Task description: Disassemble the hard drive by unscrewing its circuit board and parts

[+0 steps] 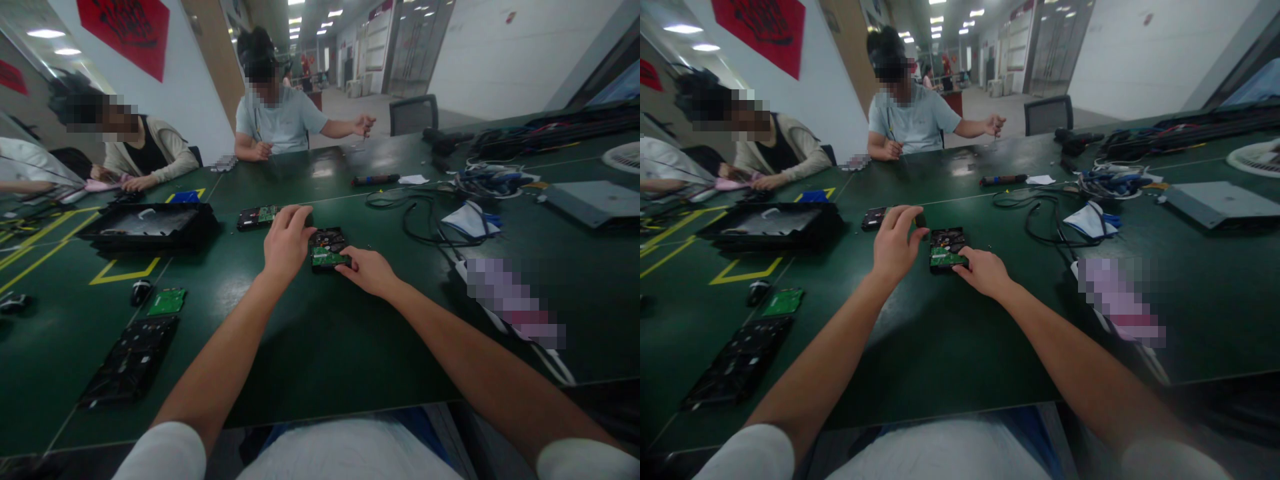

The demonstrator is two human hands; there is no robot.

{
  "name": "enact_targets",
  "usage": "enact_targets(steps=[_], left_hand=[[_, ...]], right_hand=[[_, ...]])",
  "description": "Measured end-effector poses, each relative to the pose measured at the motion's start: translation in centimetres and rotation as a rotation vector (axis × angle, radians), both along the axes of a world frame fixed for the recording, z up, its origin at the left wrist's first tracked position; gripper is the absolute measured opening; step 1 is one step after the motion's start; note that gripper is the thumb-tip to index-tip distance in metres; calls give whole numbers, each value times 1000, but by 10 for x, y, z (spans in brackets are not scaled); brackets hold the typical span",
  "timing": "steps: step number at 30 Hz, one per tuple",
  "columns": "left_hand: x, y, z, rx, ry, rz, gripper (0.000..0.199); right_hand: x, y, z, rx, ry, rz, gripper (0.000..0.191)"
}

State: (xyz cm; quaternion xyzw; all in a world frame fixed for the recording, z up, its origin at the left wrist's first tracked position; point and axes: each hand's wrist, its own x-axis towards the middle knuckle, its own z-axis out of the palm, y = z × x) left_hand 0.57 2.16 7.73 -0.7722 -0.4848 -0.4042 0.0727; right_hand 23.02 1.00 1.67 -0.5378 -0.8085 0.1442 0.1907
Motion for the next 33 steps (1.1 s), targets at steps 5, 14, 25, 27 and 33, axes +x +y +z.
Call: enact_targets(steps=[5, 14, 25, 27, 33], left_hand=[[-2, 1, 0, -20, 3, 62, 39], [2, 5, -4, -72, -335, -32, 37], [-2, 4, 0, -5, -149, -62, 23], [-3, 3, 0, 47, -109, -16, 26], [-1, 3, -7, 83, -53, 22, 32]], right_hand=[[0, 0, 0, 1, -6, -2, 28], [0, 0, -1, 5, -3, -13, 28], [0, -1, 0, 5, 0, -2, 27], [0, -1, 0, 7, -6, -4, 27], [-1, -2, 3, -5, -23, -9, 28]])
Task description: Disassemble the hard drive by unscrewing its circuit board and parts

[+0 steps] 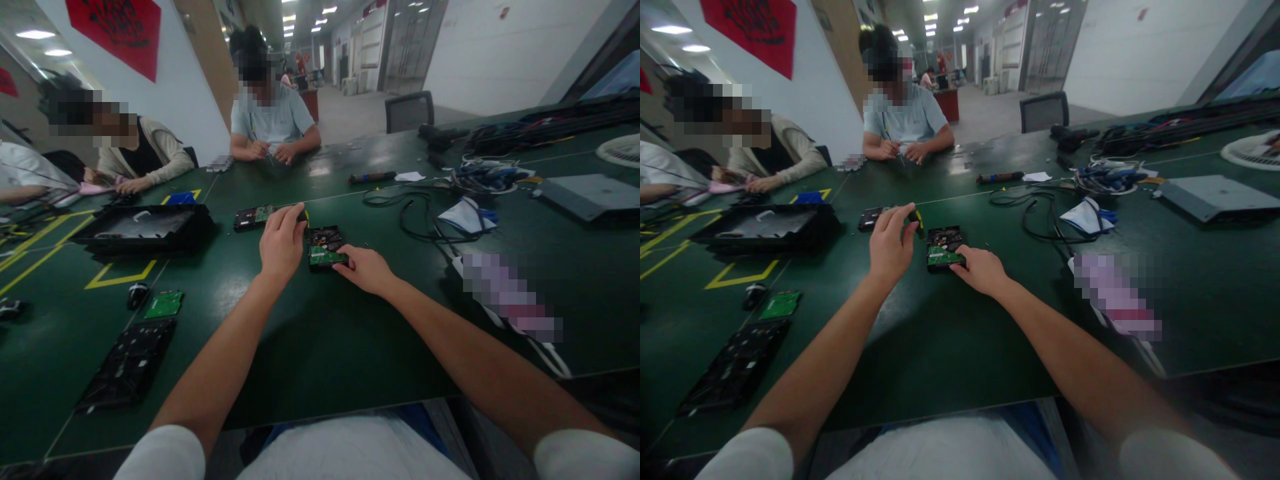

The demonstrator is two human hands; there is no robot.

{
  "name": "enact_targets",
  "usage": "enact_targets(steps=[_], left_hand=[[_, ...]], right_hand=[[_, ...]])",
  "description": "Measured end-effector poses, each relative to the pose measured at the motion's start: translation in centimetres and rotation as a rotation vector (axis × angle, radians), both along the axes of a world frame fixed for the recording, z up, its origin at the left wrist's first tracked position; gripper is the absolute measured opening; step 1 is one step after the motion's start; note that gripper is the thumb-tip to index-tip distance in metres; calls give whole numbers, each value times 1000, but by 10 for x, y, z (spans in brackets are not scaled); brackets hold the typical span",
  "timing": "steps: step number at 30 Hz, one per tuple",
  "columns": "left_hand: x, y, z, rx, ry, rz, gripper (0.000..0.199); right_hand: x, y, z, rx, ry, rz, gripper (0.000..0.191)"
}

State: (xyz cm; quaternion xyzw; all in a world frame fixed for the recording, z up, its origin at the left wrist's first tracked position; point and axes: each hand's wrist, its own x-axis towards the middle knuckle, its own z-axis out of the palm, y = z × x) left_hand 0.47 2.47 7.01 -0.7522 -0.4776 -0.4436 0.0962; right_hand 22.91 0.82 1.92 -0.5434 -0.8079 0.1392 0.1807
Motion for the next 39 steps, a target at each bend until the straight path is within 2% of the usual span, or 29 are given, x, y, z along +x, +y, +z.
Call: enact_targets(steps=[8, 14, 19, 25, 28, 32, 35, 39], left_hand=[[3, 0, -3, -124, -99, 80, 43], [4, -1, 1, -71, -45, -12, 31], [1, -1, 2, -54, -6, 48, 40], [2, 1, -3, -175, -76, 30, 48], [3, 3, -4, -187, -158, -6, 48], [3, 5, -2, -153, -225, -151, 38], [1, 4, 1, -100, -174, -178, 35], [0, 0, 5, -61, -50, -105, 37]], right_hand=[[-1, 0, 2, -7, -16, -9, 29], [-1, -1, 1, -1, -19, -6, 26], [-1, 0, 0, -12, -6, -5, 28], [-1, 1, -2, -1, 0, -6, 27], [-1, 0, -1, 0, -12, -2, 28], [-1, 0, 0, -2, -20, -9, 30], [-1, -1, 0, -4, -12, -6, 29], [-1, -2, 1, -7, 1, -3, 30]])
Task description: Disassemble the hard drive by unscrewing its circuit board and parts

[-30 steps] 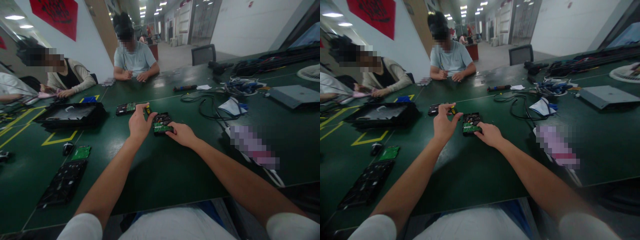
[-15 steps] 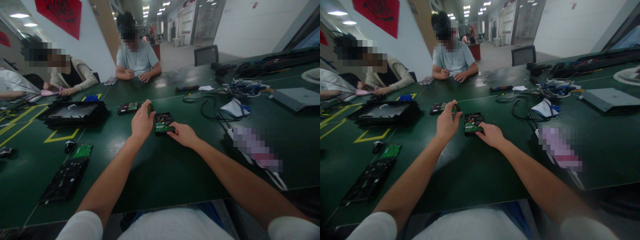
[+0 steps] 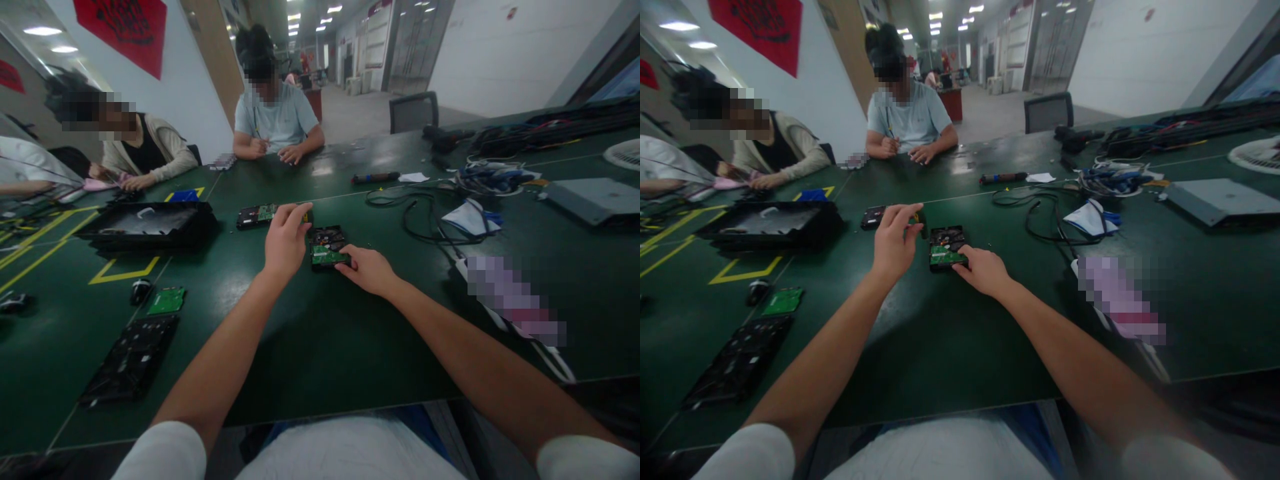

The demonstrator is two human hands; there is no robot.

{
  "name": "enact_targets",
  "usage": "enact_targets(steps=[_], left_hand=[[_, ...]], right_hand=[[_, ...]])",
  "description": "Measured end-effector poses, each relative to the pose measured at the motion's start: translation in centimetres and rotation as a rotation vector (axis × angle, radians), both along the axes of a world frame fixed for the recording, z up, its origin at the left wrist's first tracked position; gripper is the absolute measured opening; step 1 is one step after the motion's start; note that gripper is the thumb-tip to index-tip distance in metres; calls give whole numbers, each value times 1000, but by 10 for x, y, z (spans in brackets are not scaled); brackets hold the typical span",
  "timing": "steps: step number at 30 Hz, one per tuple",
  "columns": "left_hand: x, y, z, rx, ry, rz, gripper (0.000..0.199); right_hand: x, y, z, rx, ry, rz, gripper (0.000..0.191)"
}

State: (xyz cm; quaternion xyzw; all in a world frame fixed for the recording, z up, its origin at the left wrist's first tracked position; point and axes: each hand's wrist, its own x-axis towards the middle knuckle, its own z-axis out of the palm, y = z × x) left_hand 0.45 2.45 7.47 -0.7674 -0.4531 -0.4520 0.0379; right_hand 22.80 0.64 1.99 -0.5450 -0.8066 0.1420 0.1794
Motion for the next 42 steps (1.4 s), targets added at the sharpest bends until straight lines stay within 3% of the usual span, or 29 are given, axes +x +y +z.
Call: enact_targets(steps=[7, 14, 19, 28, 31, 37, 42], left_hand=[[2, 1, -7, -175, 29, 103, 55], [2, 2, -4, -114, -11, 76, 38], [2, -1, 0, -49, 83, 86, 43], [6, -5, -2, -221, 63, 165, 53], [4, -2, -3, -211, 17, 130, 44], [2, 1, -2, -37, -12, -2, 36], [1, 1, -7, -110, 6, 35, 45]], right_hand=[[0, 1, -2, 4, -5, -6, 31], [0, 2, -3, 10, 9, 4, 27], [0, 2, -2, 4, 4, -2, 27], [-1, 2, -1, 2, -2, -5, 29], [0, 1, 0, -1, -5, -2, 27], [0, 1, -1, -2, -1, -3, 29], [1, 3, -5, 19, 6, -1, 31]])
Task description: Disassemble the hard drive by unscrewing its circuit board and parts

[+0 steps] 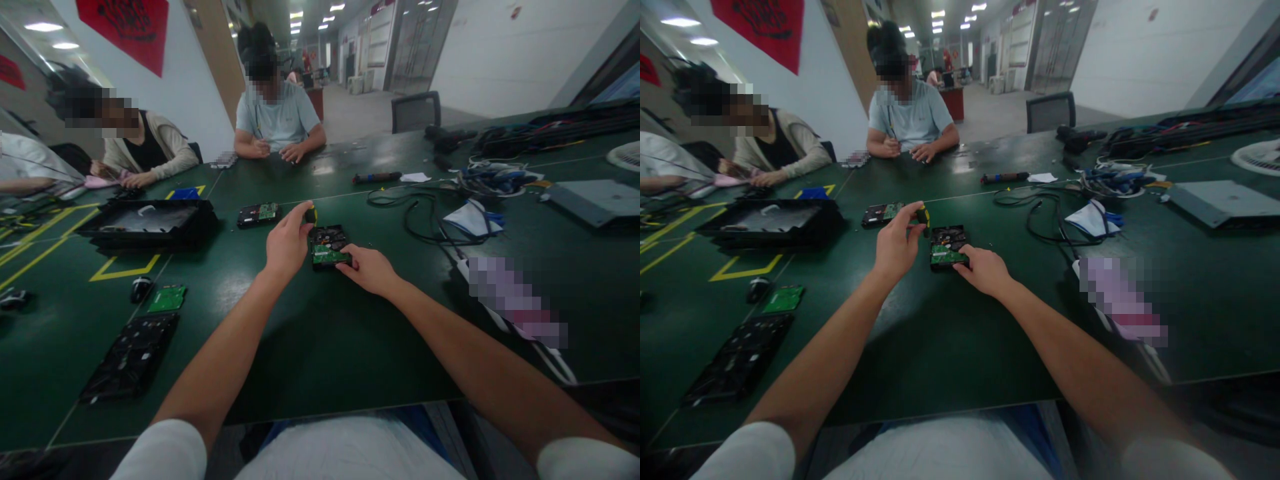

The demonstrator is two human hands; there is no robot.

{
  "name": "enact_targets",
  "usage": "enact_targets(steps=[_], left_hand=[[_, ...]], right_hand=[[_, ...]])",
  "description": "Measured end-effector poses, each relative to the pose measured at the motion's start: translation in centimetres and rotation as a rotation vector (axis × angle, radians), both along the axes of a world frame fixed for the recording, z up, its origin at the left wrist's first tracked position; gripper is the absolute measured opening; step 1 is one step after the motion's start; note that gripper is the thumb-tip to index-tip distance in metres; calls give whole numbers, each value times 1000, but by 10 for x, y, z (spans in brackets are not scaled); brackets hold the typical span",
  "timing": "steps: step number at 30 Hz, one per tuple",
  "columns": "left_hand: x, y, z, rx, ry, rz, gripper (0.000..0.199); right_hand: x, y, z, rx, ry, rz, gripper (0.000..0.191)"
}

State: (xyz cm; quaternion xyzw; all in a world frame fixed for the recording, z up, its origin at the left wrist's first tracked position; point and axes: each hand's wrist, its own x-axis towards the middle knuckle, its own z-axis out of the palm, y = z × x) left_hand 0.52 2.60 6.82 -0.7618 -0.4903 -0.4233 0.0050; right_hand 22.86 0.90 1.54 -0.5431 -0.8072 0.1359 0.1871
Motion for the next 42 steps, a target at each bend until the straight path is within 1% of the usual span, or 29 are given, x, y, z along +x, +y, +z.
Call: enact_targets(steps=[2, 4, 8, 12, 15, 24, 31, 38, 42], left_hand=[[1, 1, -3, -43, 8, 26, 46], [1, 1, -4, -50, -6, 20, 46], [2, 1, -3, -12, -23, -33, 45], [1, -2, 1, 48, 21, -2, 36], [1, -3, 3, 76, 27, 10, 34], [0, 3, -1, 83, -15, -48, 42], [-1, 2, 1, 73, -26, -60, 38], [-1, 3, 0, 127, -39, -105, 38], [0, 2, 0, 109, -30, -111, 39]], right_hand=[[0, 0, 0, 3, -1, 5, 31], [1, 0, 0, 3, 0, 8, 30], [0, -1, 3, -15, 3, 9, 28], [0, -1, 3, -24, -1, 2, 29], [0, -1, 2, -18, -1, 3, 29], [0, -1, 2, -21, 7, 2, 28], [1, 0, 0, -11, 14, 9, 28], [1, 1, -2, -5, 15, 3, 30], [1, 2, -3, -5, 14, 5, 30]])
